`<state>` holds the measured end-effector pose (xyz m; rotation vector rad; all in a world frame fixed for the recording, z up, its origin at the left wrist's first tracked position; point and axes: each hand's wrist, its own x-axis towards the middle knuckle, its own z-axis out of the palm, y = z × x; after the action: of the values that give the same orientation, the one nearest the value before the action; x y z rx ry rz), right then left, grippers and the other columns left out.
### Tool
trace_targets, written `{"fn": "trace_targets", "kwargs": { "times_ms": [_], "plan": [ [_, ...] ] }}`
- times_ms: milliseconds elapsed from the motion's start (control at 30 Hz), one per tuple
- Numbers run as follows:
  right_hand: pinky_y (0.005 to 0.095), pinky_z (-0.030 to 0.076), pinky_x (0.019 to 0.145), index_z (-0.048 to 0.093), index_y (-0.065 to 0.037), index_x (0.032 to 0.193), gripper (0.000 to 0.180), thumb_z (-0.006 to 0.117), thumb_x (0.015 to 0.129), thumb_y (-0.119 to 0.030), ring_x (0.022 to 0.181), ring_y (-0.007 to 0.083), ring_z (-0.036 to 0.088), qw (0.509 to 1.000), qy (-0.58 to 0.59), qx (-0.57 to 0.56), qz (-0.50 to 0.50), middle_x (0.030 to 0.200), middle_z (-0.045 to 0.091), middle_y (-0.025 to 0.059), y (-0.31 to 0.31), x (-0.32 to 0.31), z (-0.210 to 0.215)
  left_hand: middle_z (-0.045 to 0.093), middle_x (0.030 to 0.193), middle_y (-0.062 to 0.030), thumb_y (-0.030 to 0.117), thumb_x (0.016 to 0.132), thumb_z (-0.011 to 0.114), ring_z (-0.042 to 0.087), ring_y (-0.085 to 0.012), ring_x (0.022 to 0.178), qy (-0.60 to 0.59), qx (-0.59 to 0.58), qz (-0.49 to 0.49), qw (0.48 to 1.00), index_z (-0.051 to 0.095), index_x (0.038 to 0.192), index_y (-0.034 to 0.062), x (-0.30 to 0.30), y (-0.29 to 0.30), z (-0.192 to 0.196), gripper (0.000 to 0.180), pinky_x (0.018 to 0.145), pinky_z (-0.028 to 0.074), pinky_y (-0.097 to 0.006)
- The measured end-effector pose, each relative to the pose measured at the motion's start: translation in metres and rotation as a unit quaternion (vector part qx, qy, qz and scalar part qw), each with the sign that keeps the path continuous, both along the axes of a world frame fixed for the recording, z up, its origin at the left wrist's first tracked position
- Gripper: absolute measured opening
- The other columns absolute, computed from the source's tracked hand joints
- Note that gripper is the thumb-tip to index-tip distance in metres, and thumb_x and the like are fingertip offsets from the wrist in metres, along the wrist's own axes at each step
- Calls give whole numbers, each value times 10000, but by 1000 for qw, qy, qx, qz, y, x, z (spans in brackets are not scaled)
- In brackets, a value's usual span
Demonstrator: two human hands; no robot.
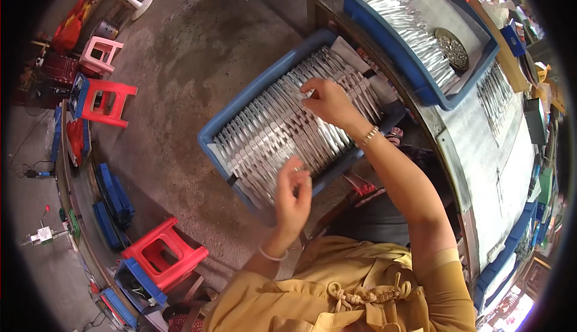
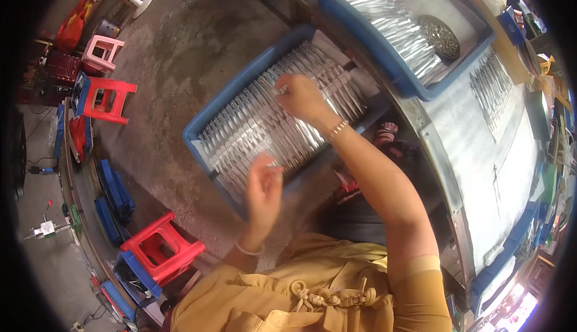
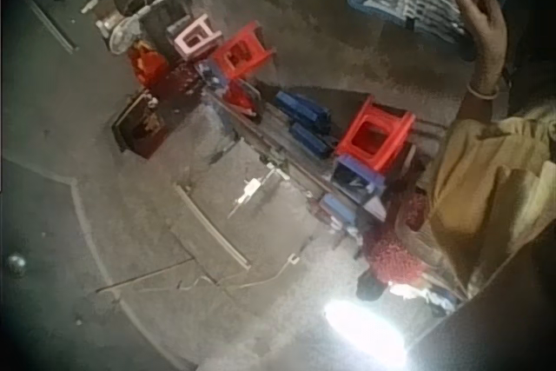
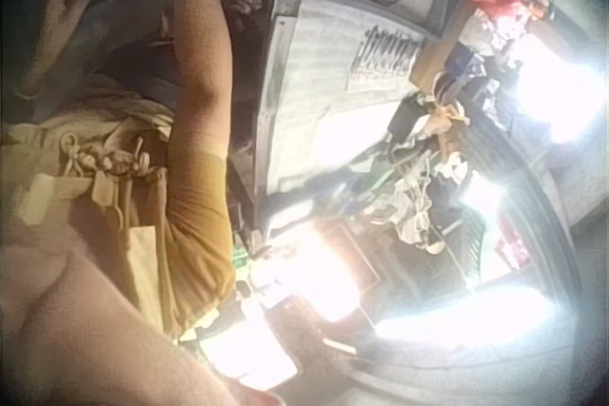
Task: The person assembles small metal and plastic parts by hand using a manual screwdriver.
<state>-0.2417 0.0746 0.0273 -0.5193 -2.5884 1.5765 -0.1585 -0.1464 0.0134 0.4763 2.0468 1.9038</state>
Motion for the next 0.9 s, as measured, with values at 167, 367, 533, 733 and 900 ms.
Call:
{"fn": "trace_targets", "kwargs": {
  "times_ms": [167,367,533,733,900],
  "plan": [
    [408,515,820,693,-37,936,221,621,730,-68,872,350,669,996,-5,93,-11,905,688,200,-12,-40,-23,553,1141,-142,-55,877,573,622,-181,902,56,-28,-23,998,447,1323,-2,14,2,-17,466,813,501,-293],
    [400,513,798,696,-29,951,231,627,740,-94,849,338,668,995,0,96,7,873,689,190,-18,-52,-33,541,1142,-158,-68,859,564,635,-202,870,99,-52,-38,993,457,1301,-9,10,1,-18,459,786,508,-306],
    [390,519,737,678,-3,984,251,632,762,-112,786,319,675,988,64,140,10,794,681,183,-17,-50,-42,554,1143,-140,-69,879,553,629,-186,912,39,-14,-33,999,471,1294,-6,13,2,-14,428,811,501,-297],
    [337,507,693,662,13,1051,258,649,828,-114,782,235,652,991,96,91,15,967,679,161,-1,11,-6,587,1110,-170,-111,878,510,633,-202,897,-43,133,-68,988,541,1187,-57,8,-5,55,315,808,504,-289],
    [291,490,641,645,13,1093,230,635,877,-64,746,152,620,992,60,58,99,866,644,114,0,138,49,635,923,-156,-145,767,580,645,-277,793,223,216,-94,946,640,938,-55,-6,-5,145,202,698,537,-336]
  ]
}}
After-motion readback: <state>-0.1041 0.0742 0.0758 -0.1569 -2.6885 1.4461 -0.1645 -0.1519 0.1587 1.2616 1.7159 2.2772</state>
